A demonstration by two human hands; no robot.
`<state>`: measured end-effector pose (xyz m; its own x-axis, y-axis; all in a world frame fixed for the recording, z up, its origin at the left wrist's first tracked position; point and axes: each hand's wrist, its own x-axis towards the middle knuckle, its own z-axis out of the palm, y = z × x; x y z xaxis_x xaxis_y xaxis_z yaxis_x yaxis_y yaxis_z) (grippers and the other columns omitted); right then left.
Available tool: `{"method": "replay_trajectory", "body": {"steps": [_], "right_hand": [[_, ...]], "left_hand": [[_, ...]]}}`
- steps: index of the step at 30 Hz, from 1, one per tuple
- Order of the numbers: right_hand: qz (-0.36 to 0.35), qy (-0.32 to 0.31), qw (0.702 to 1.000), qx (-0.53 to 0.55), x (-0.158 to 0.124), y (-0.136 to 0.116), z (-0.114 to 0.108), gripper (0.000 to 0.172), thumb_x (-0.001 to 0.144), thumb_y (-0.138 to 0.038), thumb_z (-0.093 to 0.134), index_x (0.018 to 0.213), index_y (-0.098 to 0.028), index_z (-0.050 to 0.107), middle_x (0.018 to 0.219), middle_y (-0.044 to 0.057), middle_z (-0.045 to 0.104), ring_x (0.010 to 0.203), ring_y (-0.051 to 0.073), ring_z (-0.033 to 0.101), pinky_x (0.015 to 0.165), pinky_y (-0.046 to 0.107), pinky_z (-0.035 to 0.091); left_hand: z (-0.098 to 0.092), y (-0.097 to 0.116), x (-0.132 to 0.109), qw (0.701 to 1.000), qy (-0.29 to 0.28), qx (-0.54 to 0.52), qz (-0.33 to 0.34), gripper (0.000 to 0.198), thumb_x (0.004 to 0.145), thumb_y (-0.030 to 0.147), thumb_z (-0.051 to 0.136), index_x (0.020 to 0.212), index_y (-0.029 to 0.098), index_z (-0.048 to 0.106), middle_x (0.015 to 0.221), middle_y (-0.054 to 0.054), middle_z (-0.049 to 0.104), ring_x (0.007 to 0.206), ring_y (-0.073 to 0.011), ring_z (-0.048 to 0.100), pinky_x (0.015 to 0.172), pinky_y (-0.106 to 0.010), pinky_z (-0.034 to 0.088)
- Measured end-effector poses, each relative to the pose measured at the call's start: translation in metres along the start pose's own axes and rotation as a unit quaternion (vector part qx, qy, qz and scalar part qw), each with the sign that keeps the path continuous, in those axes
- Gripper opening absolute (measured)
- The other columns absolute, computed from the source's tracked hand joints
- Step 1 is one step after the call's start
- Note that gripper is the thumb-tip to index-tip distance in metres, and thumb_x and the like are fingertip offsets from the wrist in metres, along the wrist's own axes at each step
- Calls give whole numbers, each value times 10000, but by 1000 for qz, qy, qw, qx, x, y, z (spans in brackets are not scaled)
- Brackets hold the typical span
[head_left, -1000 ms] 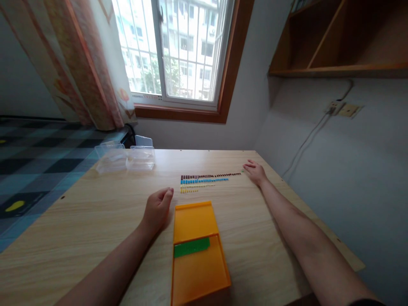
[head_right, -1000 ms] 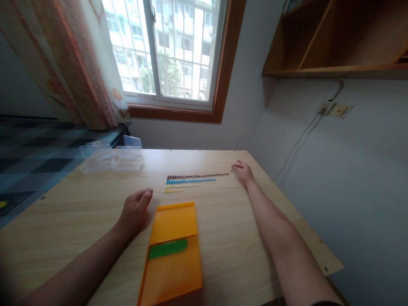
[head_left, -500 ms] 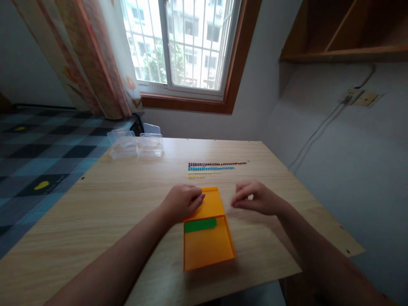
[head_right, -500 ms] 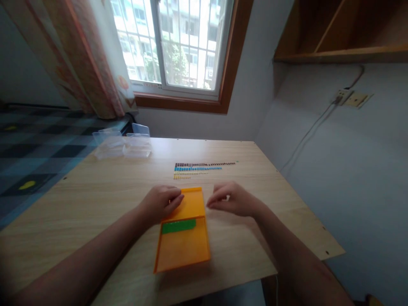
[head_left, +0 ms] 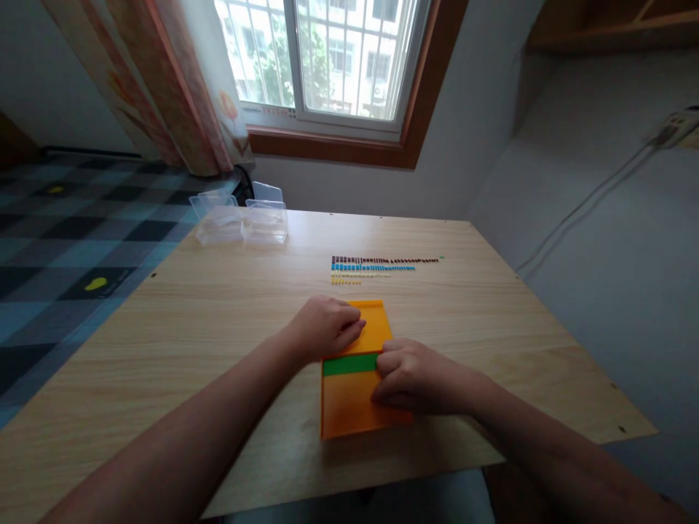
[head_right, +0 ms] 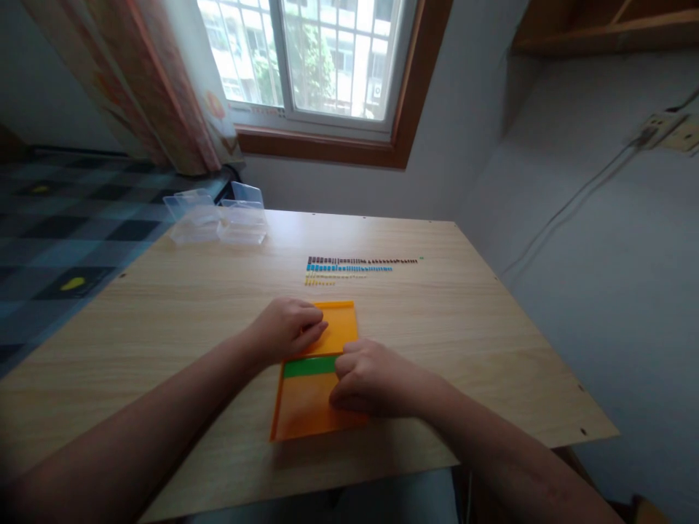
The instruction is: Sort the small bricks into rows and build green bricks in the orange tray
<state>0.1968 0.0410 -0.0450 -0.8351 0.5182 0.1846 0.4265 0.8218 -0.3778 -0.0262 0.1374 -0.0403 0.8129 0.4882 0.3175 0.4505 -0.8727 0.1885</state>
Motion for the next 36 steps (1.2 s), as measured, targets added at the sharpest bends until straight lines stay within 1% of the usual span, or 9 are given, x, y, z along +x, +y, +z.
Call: {"method": "replay_trajectory", "body": {"steps": [7, 11, 15, 17, 20, 22, 23, 29, 36], "right_hand": [[36, 48, 993, 97, -10, 11, -15, 121, 954, -229, 645, 939, -226, 765, 779, 19, 652, 760, 148, 574, 717, 290, 423], [26, 32, 995, 90, -12, 11, -15, 104, 930, -228, 665, 922, -228, 768, 760, 15, 623, 758, 153, 571, 728, 299, 427], [11, 2, 999, 48, -10, 8, -10, 111, 918, -228, 664, 902, -243, 773, 744, 15, 595, 756, 162, 546, 715, 307, 409], [9, -6, 999, 31, -9, 8, -8, 127, 920, -230, 652, 894, -253, 774, 744, 16, 591, 755, 165, 534, 712, 312, 400], [12, -7, 1000, 20, -9, 9, -7, 140, 922, -224, 633, 887, -253, 766, 752, 17, 605, 762, 168, 534, 717, 316, 398], [15, -4, 1000, 15, -10, 10, -8, 144, 917, -209, 622, 886, -250, 757, 758, 16, 617, 767, 168, 539, 721, 315, 401], [17, -2, 1000, 11, -10, 11, -9, 148, 913, -198, 616, 884, -248, 752, 760, 14, 621, 767, 168, 541, 723, 314, 403], [56, 24, 998, -17, -8, 12, -9, 198, 940, -179, 562, 864, -221, 740, 792, 32, 651, 736, 158, 539, 711, 304, 412], [68, 43, 997, -15, -10, 16, -3, 205, 959, -214, 570, 803, -207, 702, 800, 34, 659, 715, 151, 526, 681, 295, 391]], "left_hand": [[-2, 3, 0, 1000, -10, 9, 1, 383, 948, 314, 473, 613, 179, 601, 593, -11, 594, 505, -121, 460, 520, -282, 300], [0, 2, 0, 1000, -21, 3, 3, 361, 930, 310, 501, 604, 185, 593, 586, 0, 586, 500, -120, 461, 529, -278, 327], [0, 2, -1, 999, -37, 3, 3, 347, 924, 324, 510, 617, 186, 595, 588, -1, 594, 498, -122, 480, 534, -273, 343], [-1, 3, -1, 999, -47, 2, -4, 311, 926, 332, 513, 680, 185, 635, 623, -10, 630, 524, -134, 522, 544, -274, 358], [-3, 5, -1, 998, -55, -14, -14, 228, 920, 328, 531, 931, 196, 717, 792, -33, 728, 644, -166, 629, 602, -276, 414], [-5, 6, -1, 997, -67, -33, -10, 255, 901, 302, 552, 1067, 218, 727, 907, -41, 758, 737, -181, 675, 654, -278, 452], [-5, 7, -1, 996, -74, -41, -5, 268, 890, 286, 559, 1086, 226, 732, 933, -42, 763, 762, -184, 685, 669, -277, 463], [-4, 10, -2, 995, -84, -58, 18, 240, 843, 219, 554, 946, 216, 771, 863, -43, 766, 722, -185, 686, 636, -281, 466], [-2, 9, -2, 995, -83, -60, 15, 252, 821, 212, 567, 968, 222, 772, 854, -35, 765, 701, -181, 674, 615, -277, 454]]}}
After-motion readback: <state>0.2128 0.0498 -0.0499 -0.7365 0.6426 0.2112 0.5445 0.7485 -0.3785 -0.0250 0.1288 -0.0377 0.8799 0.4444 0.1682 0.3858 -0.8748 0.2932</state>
